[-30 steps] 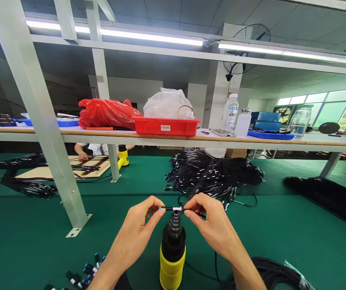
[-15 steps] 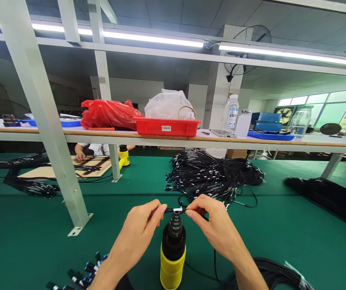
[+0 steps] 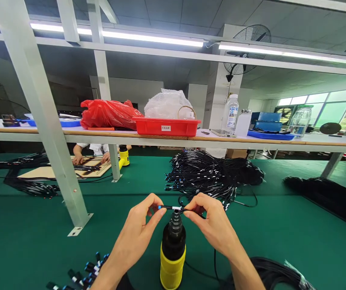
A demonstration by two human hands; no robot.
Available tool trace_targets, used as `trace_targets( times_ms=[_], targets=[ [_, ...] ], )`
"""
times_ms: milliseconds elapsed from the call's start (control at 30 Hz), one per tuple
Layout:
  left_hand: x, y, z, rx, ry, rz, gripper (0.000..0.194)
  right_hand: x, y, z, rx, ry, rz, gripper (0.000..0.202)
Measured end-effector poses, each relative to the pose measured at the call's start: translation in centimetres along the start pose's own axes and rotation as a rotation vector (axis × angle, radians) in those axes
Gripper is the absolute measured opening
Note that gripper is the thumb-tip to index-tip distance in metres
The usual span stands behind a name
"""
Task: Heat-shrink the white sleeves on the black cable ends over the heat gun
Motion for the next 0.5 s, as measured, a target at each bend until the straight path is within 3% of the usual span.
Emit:
trace_targets(
  times_ms=[300,500],
  targets=[
    [-0.3,0.1,-0.2,-0.001,-0.024,-0.012,0.05,-1.1,0.0,-0.7,-0.113,-0.035,-0.079,0.022],
    [-0.2,0.1,-0.1,-0.008,-0.015,-0.05,0.039,-1.0,0.1,-0.4,-0.056,-0.045,-0.086,0.017]
  ],
)
Point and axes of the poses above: each hand's wrist, its own z-axis towards the middle knuckle, its own y-axis out of the palm, x = y × z, the point moved 6 cm from there along z, towards the middle knuckle, and after that the axes turned 7 degrees about z, right-handed, at the moved point
